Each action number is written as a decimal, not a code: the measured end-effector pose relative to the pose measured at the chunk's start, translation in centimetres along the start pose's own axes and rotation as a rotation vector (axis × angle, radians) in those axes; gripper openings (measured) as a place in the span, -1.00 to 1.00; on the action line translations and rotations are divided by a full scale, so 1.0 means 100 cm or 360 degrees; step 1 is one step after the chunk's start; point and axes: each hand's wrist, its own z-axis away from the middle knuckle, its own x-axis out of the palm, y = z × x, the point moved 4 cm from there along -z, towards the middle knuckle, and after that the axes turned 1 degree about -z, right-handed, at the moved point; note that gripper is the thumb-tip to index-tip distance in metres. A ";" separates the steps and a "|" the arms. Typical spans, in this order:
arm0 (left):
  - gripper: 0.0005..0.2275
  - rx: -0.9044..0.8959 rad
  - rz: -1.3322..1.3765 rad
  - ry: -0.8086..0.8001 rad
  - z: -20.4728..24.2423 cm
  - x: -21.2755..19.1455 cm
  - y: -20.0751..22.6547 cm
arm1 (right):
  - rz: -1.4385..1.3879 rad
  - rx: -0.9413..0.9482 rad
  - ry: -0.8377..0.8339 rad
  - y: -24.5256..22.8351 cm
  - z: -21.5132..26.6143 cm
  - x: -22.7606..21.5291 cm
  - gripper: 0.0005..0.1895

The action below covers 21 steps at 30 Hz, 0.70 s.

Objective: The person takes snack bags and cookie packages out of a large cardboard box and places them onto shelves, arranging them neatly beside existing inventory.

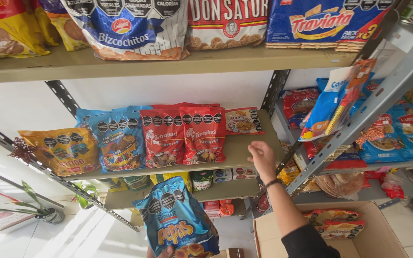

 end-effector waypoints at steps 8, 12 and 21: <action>-0.32 0.0006 0.0011 0.0167 0.005 -0.015 0.014 | 0.1100 -0.1203 -0.0289 -0.038 -0.052 0.060 -0.42; -0.39 -0.0015 0.0019 0.0259 0.010 -0.020 0.023 | 0.1741 -0.0872 -0.0371 -0.026 -0.064 0.080 -0.26; -0.49 -0.0065 0.0023 0.0385 0.026 -0.010 0.051 | 0.2094 -0.0444 -0.0304 -0.010 -0.083 0.057 -0.35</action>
